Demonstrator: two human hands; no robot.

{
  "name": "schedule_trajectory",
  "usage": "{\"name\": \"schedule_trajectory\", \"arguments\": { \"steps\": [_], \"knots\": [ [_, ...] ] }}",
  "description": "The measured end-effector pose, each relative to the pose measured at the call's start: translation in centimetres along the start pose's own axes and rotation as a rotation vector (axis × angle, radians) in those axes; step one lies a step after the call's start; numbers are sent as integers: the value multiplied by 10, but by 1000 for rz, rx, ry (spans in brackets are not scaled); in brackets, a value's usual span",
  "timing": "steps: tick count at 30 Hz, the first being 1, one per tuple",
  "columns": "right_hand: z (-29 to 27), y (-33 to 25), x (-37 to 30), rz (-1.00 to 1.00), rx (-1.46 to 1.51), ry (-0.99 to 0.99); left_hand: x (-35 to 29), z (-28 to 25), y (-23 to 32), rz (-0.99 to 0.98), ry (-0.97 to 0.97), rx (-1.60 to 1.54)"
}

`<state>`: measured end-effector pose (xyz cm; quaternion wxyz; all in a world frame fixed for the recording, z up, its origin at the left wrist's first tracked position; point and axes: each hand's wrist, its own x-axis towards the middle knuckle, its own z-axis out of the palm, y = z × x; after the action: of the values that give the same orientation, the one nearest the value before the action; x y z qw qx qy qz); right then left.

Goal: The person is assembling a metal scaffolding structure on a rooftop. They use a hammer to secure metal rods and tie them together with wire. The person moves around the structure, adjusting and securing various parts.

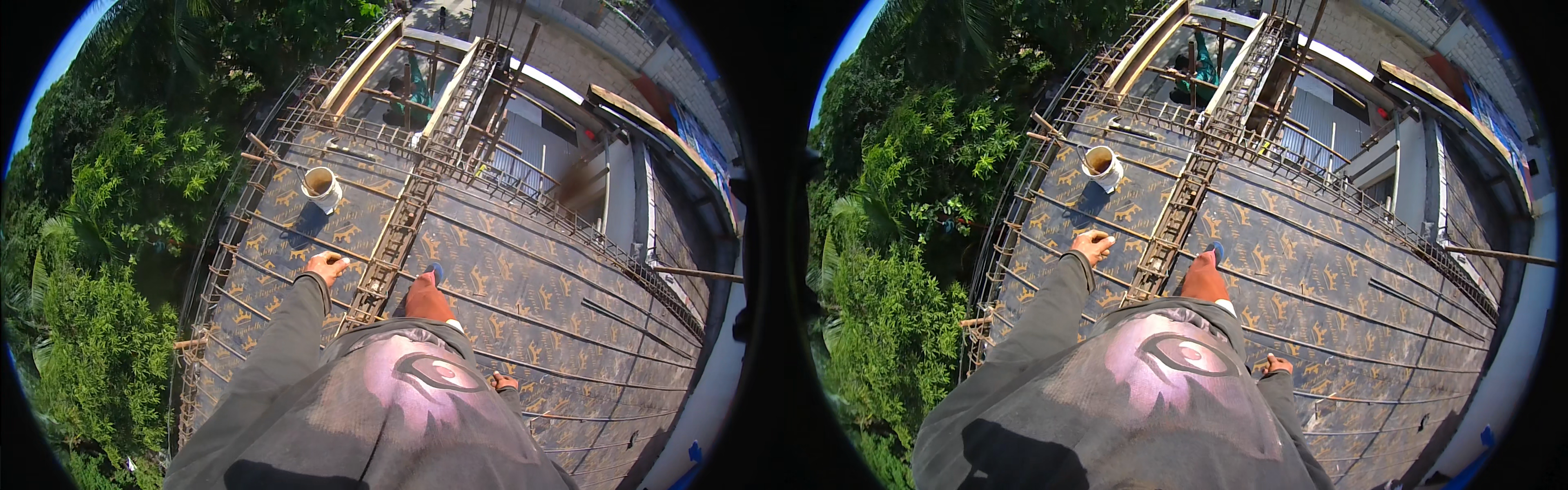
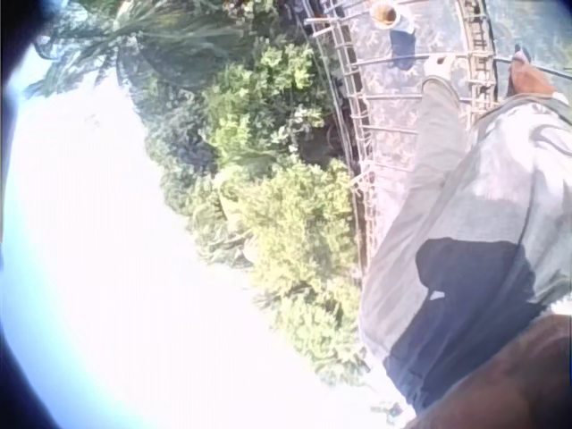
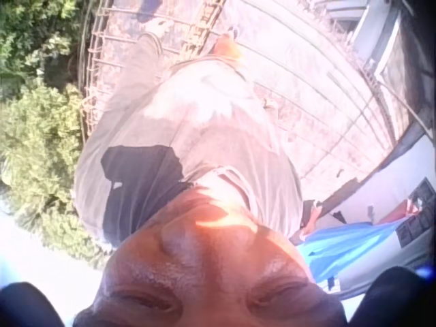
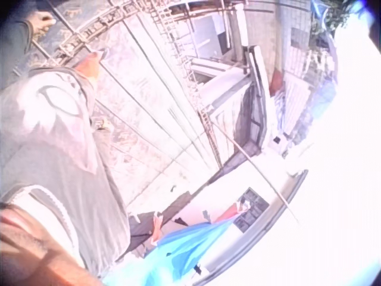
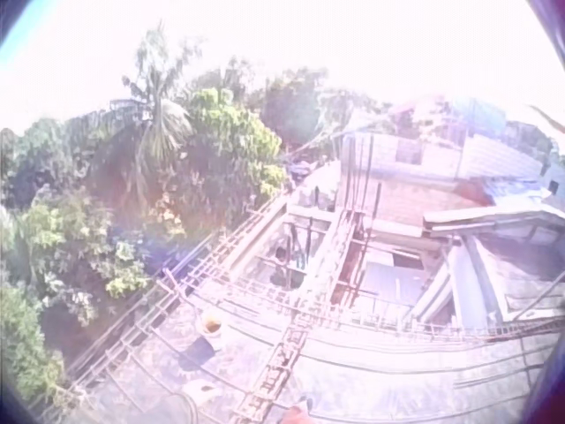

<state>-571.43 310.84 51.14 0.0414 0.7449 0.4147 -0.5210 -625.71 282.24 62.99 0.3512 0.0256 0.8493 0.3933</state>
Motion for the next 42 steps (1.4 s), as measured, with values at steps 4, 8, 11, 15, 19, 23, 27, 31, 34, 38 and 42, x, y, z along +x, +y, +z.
{"name": "schedule_trajectory", "arguments": {
  "steps": [4, 8, 11, 15, 19, 23, 27, 31, 34, 38, 42],
  "knots": [
    [25, -84, 38, -40, 187, -70, 42, -1, 10, -60, 45, 41],
    [24, -168, 63, -89, 112, -33, 39, -12, 11, -207, 168, -12],
    [13, -238, 77, -201, 69, -87, 11, -7, -11, -372, 245, -138],
    [5, -298, 116, -239, 204, -38, -22, 21, -64, -553, 213, 19],
    [24, -310, 133, -237, 365, 5, -21, 27, -140, -448, -71, 368],
    [40, -270, 141, -176, 290, 9, 15, 27, -155, -352, -194, 568],
    [57, -263, 120, 21, 365, 43, 69, 23, -124, -332, -154, 595],
    [60, -277, 122, 106, 264, 3, 109, 7, -37, -472, 11, 251],
    [97, -329, 113, 66, 331, 41, 164, -18, 1, -513, 36, 202],
    [129, -411, 99, -17, 256, 44, 232, -51, 102, -469, 52, 147],
    [173, -505, 76, -5, 190, 61, 304, -93, 123, -395, 59, 92]
  ]
}}
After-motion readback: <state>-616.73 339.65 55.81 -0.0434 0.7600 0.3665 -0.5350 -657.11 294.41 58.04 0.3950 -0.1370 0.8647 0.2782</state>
